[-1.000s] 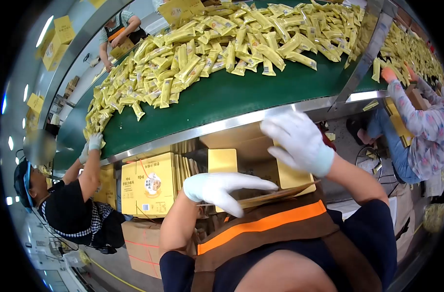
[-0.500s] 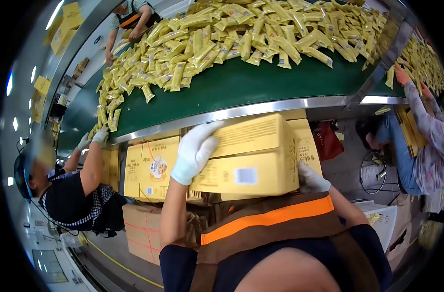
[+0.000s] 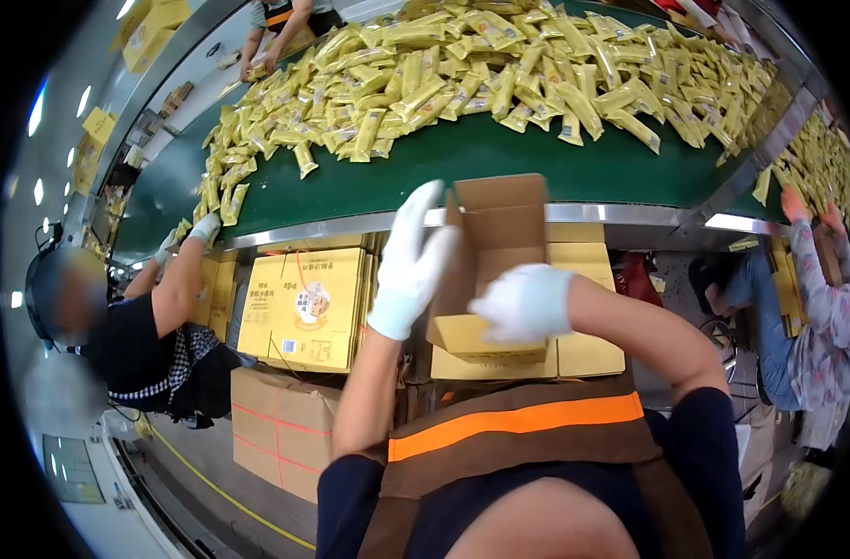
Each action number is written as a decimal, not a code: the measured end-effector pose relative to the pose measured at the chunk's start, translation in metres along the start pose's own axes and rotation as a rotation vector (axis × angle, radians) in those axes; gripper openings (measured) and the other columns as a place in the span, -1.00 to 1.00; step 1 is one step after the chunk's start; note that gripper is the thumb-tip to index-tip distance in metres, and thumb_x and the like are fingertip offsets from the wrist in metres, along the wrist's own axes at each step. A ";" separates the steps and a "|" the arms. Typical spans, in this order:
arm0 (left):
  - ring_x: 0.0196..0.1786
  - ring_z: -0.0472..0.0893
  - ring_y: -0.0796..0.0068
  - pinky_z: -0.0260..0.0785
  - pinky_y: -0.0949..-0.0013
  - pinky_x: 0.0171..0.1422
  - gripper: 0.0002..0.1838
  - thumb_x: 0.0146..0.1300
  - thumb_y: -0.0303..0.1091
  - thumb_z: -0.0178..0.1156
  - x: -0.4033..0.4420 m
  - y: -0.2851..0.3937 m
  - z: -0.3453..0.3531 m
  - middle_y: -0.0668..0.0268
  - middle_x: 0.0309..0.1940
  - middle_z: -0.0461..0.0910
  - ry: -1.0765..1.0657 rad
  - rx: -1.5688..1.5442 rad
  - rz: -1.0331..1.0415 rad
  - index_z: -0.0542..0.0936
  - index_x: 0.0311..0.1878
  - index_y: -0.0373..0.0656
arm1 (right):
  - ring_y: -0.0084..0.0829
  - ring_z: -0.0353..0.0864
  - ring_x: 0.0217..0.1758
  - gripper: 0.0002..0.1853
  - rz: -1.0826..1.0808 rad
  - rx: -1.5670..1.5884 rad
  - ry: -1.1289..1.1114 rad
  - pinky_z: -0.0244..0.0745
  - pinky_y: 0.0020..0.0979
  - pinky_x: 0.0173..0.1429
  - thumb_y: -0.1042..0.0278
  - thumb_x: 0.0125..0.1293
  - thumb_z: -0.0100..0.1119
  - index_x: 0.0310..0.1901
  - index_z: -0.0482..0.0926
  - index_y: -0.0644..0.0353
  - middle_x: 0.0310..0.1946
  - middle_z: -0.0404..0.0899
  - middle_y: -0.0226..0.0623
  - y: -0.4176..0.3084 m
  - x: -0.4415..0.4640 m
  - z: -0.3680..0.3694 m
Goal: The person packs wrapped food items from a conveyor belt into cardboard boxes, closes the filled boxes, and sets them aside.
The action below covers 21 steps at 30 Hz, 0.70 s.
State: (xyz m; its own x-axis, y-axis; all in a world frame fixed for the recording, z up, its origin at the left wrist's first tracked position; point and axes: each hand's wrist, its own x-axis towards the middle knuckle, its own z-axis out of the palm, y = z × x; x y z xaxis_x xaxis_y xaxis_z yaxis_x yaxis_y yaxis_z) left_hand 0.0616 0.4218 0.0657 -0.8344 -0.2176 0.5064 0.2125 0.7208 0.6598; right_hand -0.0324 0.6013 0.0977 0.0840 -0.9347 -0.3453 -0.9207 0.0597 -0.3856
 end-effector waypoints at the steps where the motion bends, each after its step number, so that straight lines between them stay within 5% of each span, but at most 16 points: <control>1: 0.42 0.35 -0.08 0.25 0.20 0.45 -0.44 0.32 -0.30 0.20 0.015 0.018 0.001 -0.10 0.41 0.30 -0.183 0.172 0.002 0.41 0.38 -0.16 | -0.01 0.67 -0.06 -0.61 0.025 0.036 -0.076 0.56 -0.08 0.06 -0.03 0.39 0.04 -0.04 0.60 0.13 -0.23 0.70 -0.07 -0.005 0.012 -0.015; 2: 0.25 0.46 -0.23 0.39 0.12 0.33 -0.38 0.19 -0.16 0.34 0.012 0.000 0.023 0.00 0.29 0.43 -0.237 0.447 0.102 0.47 0.31 -0.12 | -0.03 0.66 -0.06 -0.63 -0.051 0.127 0.087 0.55 -0.04 0.01 -0.03 0.40 0.03 -0.06 0.63 0.08 -0.26 0.70 -0.05 0.010 0.029 0.005; 4: 0.21 0.51 -0.16 0.41 0.09 0.31 -0.39 0.08 -0.09 0.41 0.015 -0.013 0.025 0.12 0.32 0.43 -0.707 0.695 -0.185 0.56 0.22 -0.08 | -0.06 0.67 -0.08 -0.62 0.072 0.315 0.074 0.53 -0.06 -0.03 -0.08 0.39 0.04 -0.09 0.67 0.03 -0.27 0.70 -0.05 0.016 0.004 -0.015; 5: 0.20 0.55 -0.06 0.42 0.11 0.30 -0.41 0.02 -0.06 0.43 0.006 -0.028 0.022 0.18 0.35 0.42 -0.650 0.597 -0.168 0.62 0.13 -0.09 | -0.02 0.67 -0.13 -0.58 0.191 0.085 0.216 0.49 -0.05 -0.01 -0.13 0.37 0.05 -0.17 0.68 0.06 -0.33 0.70 -0.08 0.020 -0.015 -0.008; 6: 0.28 0.51 -0.01 0.41 0.15 0.33 -0.38 0.06 -0.05 0.42 0.007 -0.024 0.014 0.15 0.40 0.38 -0.664 0.433 -0.233 0.60 0.19 -0.12 | -0.02 0.62 0.08 -0.50 0.234 -0.243 0.308 0.44 -0.13 0.18 -0.20 0.34 0.06 -0.16 0.70 0.12 -0.09 0.67 0.02 0.030 -0.031 0.009; 9: 0.42 0.38 -0.02 0.34 0.19 0.40 -0.29 0.21 -0.01 0.32 -0.018 -0.045 0.031 0.02 0.49 0.23 -0.499 0.145 -0.131 0.43 0.39 -0.11 | -0.04 0.36 0.41 -0.45 0.432 -0.207 0.645 0.22 -0.12 0.46 -0.04 0.29 0.17 0.12 0.58 0.27 0.26 0.43 0.14 0.037 -0.058 0.047; 13: 0.41 0.31 -0.23 0.26 0.01 0.44 -0.22 0.32 0.10 0.09 -0.052 -0.051 0.047 0.06 0.60 -0.05 -0.470 0.206 -0.356 0.14 0.56 0.15 | -0.03 0.24 0.51 -0.34 0.483 0.511 0.908 0.14 -0.20 0.54 0.23 0.24 0.18 0.36 0.36 0.33 0.42 0.27 0.14 0.059 -0.049 0.074; 16: 0.56 0.09 -0.14 0.04 0.12 0.58 -0.23 0.38 -0.09 0.01 -0.068 -0.067 0.056 -0.01 0.61 -0.10 -0.371 0.010 -0.371 0.03 0.60 0.03 | -0.21 0.24 0.53 -0.35 0.342 1.367 0.968 0.16 -0.34 0.53 0.40 0.29 0.08 0.42 0.26 0.39 0.46 0.24 0.08 0.081 -0.062 0.100; 18: 0.62 -0.05 0.09 -0.18 0.25 0.63 -0.17 0.39 -0.18 -0.03 -0.079 -0.081 0.084 0.04 0.63 -0.15 -0.369 -0.310 -0.534 -0.17 0.61 -0.13 | -0.15 0.22 0.54 -0.30 0.425 1.261 1.089 0.12 -0.32 0.56 0.18 0.34 0.15 0.41 0.27 0.42 0.48 0.20 0.09 0.088 -0.055 0.133; 21: 0.63 -0.08 0.22 -0.25 0.30 0.65 -0.12 0.41 -0.22 -0.04 -0.087 -0.064 0.099 0.08 0.63 -0.17 -0.336 -0.710 -0.647 -0.30 0.61 -0.19 | -0.04 0.18 0.55 -0.14 0.839 0.648 0.707 0.07 -0.21 0.58 -0.10 0.35 0.16 0.45 0.17 0.43 0.50 0.10 0.20 0.063 -0.076 0.094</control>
State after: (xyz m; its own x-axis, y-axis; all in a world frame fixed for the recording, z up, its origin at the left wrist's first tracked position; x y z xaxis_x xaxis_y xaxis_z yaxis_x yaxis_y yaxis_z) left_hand 0.0703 0.4598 -0.0760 -0.9729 -0.1517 -0.1746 -0.1687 -0.0509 0.9843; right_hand -0.0611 0.7092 0.0195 -0.8355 -0.4977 -0.2330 -0.2219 0.6934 -0.6856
